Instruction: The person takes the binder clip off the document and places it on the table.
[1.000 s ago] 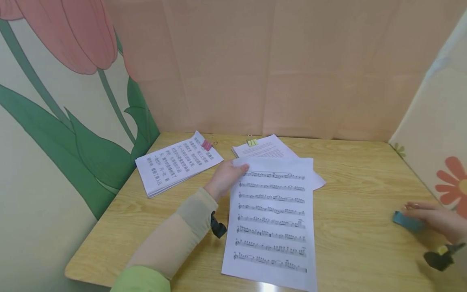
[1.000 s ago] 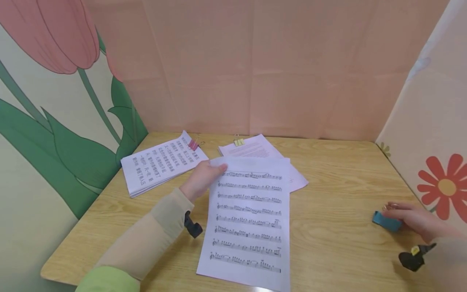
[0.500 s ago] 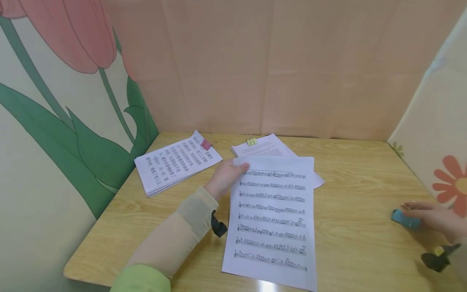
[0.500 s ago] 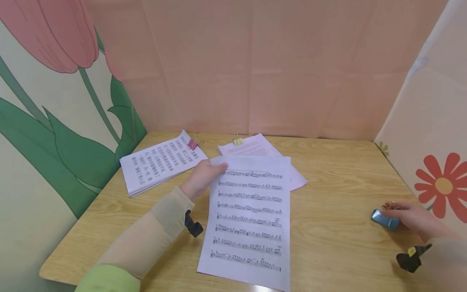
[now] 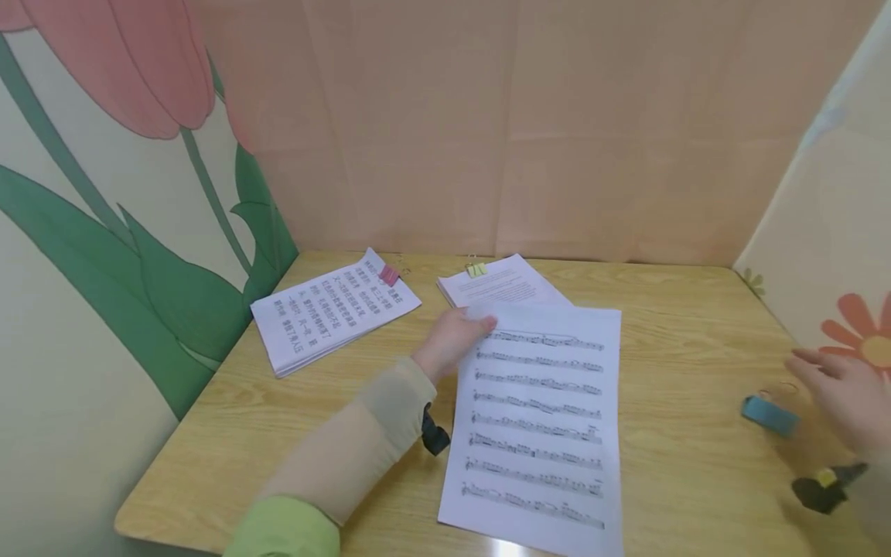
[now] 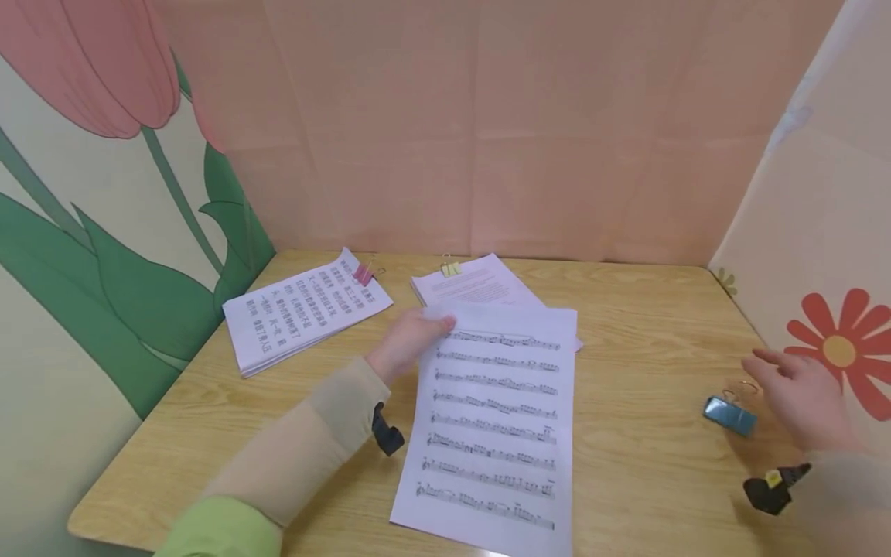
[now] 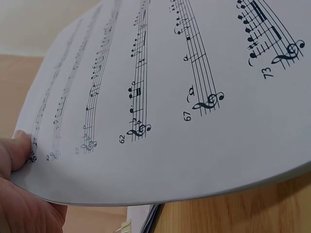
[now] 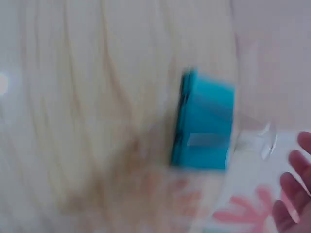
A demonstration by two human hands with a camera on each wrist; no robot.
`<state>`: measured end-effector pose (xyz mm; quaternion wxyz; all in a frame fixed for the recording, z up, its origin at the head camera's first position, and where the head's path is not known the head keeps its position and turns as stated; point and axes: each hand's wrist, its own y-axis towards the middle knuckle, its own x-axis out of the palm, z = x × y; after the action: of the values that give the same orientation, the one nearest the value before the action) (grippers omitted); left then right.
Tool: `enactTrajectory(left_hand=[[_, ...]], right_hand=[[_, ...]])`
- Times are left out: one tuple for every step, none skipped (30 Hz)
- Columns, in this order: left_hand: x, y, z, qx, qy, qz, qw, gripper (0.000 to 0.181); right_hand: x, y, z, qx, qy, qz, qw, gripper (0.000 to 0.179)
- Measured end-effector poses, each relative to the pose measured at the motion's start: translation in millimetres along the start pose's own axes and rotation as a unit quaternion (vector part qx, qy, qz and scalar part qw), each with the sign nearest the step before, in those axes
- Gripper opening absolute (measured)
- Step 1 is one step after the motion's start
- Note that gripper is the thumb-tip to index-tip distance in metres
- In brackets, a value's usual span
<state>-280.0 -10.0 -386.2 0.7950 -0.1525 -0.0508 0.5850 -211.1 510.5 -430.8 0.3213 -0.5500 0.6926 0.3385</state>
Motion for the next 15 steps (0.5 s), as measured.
enactTrajectory(left_hand=[[3.8, 1.3, -0.1, 0.001, -0.001, -0.001, 1.0000, 0.022], [7.5, 2.6, -0.2, 0.002, -0.003, -0.002, 1.0000, 0.022], [11.0, 3.8, -0.5, 0.004, -0.003, -0.002, 1.0000, 0.021], [14.4, 5.1, -0.9, 0.006, -0.005, -0.004, 1.0000, 0.021], [17.7, 6.2, -1.2, 0.009, -0.006, -0.006, 0.9999, 0.020], [20.9, 7.2, -1.5, 0.011, -0.009, -0.008, 0.9999, 0.020], [24.3, 8.2, -1.8, 0.013, -0.014, -0.012, 0.9998, 0.019], [27.6, 9.2, -2.1, 0.016, -0.018, -0.018, 0.9995, 0.019], [31.1, 10.2, -2.4, 0.019, -0.023, -0.023, 0.9993, 0.018], [34.8, 11.1, -2.6, 0.020, -0.027, -0.029, 0.9990, 0.018], [38.4, 11.9, -2.7, 0.022, -0.029, -0.033, 0.9988, 0.018], [42.3, 12.7, -2.7, 0.023, -0.026, -0.035, 0.9988, 0.018], [46.5, 13.8, -2.6, 0.026, -0.021, -0.038, 0.9987, 0.019], [50.8, 14.8, -2.4, 0.027, -0.015, -0.038, 0.9988, 0.020], [55.4, 16.0, -2.3, 0.028, -0.010, -0.036, 0.9989, 0.020]], right_hand=[[1, -1.7, -10, -0.009, -0.005, 0.014, 0.9999, 0.062], [3, -3.7, -22, -0.017, 0.000, 0.019, 0.9997, 0.061], [5, -5.0, -33, -0.028, 0.001, 0.017, 0.9995, 0.059], [8, -6.8, -46, -0.037, 0.012, 0.009, 0.9992, 0.059], [11, -8.7, -58, -0.041, 0.030, -0.006, 0.9987, 0.060], [15, -10.8, -70, -0.039, 0.054, -0.029, 0.9973, 0.061], [19, -13.6, -82, -0.039, 0.078, -0.054, 0.9948, 0.063], [24, -15.6, -92, -0.042, 0.093, -0.072, 0.9921, 0.063], [29, -17.0, -102, -0.043, 0.105, -0.089, 0.9896, 0.064], [34, -18.8, -110, -0.042, 0.118, -0.105, 0.9865, 0.065], [39, -20.2, -118, -0.041, 0.133, -0.117, 0.9832, 0.066], [43, -21.1, -123, -0.047, 0.147, -0.123, 0.9804, 0.065], [48, -21.7, -127, -0.056, 0.163, -0.119, 0.9778, 0.063], [52, -22.5, -130, -0.064, 0.181, -0.115, 0.9747, 0.061], [54, -23.2, -130, -0.069, 0.210, -0.114, 0.9685, 0.057]])
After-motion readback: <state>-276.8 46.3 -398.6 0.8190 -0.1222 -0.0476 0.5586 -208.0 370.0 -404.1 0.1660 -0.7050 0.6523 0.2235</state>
